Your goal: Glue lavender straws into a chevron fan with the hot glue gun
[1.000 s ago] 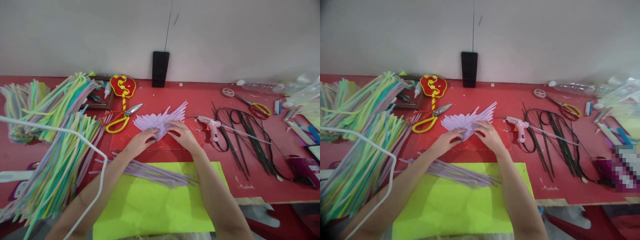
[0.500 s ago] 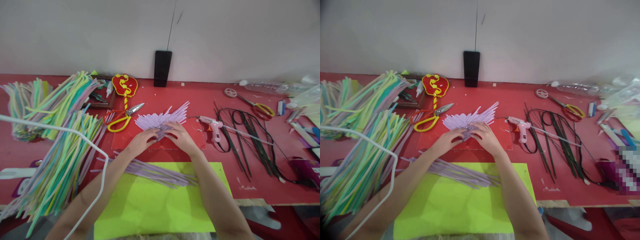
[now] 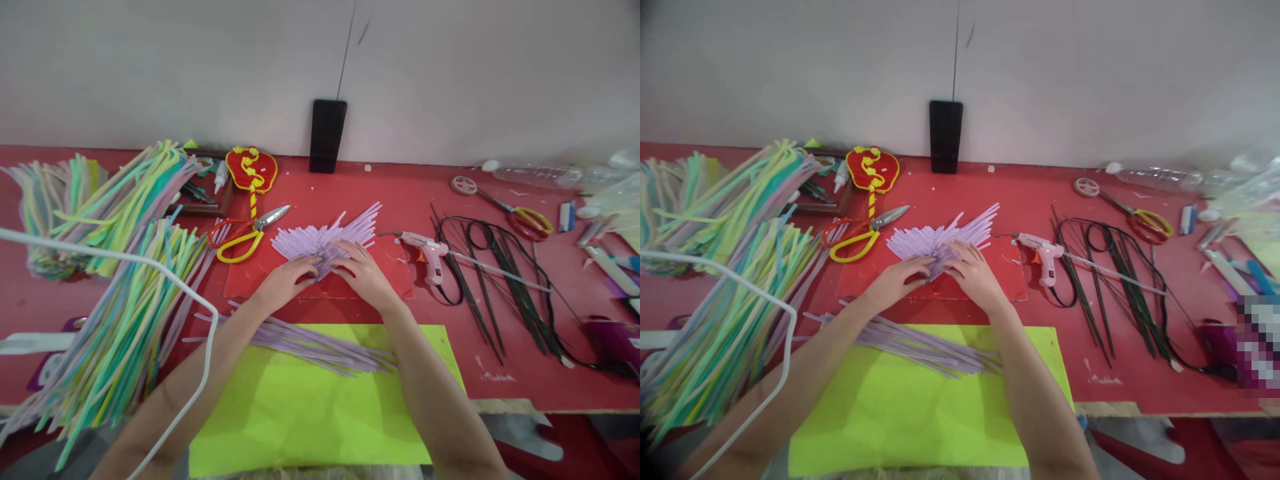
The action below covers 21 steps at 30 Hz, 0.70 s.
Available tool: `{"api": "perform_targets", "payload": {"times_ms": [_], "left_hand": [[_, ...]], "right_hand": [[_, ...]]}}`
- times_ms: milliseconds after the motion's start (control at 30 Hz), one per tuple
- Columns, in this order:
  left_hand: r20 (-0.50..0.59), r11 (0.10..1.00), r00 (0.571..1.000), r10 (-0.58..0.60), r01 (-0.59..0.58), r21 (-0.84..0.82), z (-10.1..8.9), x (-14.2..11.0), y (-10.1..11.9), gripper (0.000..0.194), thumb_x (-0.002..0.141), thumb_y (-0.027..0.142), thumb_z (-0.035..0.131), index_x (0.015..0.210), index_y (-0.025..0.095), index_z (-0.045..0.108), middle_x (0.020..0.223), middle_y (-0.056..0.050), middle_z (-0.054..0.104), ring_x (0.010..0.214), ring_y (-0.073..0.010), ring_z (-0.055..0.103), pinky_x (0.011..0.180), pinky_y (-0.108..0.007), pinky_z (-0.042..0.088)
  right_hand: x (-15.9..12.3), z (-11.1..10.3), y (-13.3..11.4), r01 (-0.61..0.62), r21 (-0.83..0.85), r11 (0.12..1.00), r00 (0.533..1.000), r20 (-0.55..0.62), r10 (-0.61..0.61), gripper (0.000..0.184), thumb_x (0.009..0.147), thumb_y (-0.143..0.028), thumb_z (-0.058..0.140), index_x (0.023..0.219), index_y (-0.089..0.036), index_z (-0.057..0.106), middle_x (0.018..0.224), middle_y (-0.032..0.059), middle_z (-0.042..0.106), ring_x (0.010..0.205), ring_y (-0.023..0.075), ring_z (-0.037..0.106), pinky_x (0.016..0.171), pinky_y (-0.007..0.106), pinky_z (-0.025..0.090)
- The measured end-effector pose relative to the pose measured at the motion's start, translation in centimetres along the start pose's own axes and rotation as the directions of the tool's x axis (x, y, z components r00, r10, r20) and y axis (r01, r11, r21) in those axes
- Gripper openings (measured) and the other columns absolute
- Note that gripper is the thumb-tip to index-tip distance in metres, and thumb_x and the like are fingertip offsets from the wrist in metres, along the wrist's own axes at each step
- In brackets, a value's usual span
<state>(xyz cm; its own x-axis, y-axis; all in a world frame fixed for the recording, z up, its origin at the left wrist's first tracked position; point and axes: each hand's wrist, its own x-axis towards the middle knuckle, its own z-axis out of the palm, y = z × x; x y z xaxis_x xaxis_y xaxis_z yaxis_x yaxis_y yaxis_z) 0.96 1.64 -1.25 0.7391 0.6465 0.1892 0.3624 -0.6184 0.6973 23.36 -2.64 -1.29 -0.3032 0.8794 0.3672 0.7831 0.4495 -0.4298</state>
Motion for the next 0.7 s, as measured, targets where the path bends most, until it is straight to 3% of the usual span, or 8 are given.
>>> {"api": "perform_targets", "payload": {"times_ms": [700], "left_hand": [[-0.011,1.000,1.000,0.010,-0.010,-0.003,0.35,-0.10,-0.54,0.010,0.088,0.021,0.055,0.096,0.021,0.060,0.130,-0.007,0.059,0.124,-0.0196,0.051,0.106,-0.041,0.041]], "right_hand": [[0.02,0.42,-0.94,0.019,0.006,1.000,0.999,0.035,-0.020,0.016,0.089,-0.027,0.053,0.096,-0.026,0.068,0.138,0.0036,0.052,0.134,0.0232,0.039,0.111,0.052,0.032]]}}
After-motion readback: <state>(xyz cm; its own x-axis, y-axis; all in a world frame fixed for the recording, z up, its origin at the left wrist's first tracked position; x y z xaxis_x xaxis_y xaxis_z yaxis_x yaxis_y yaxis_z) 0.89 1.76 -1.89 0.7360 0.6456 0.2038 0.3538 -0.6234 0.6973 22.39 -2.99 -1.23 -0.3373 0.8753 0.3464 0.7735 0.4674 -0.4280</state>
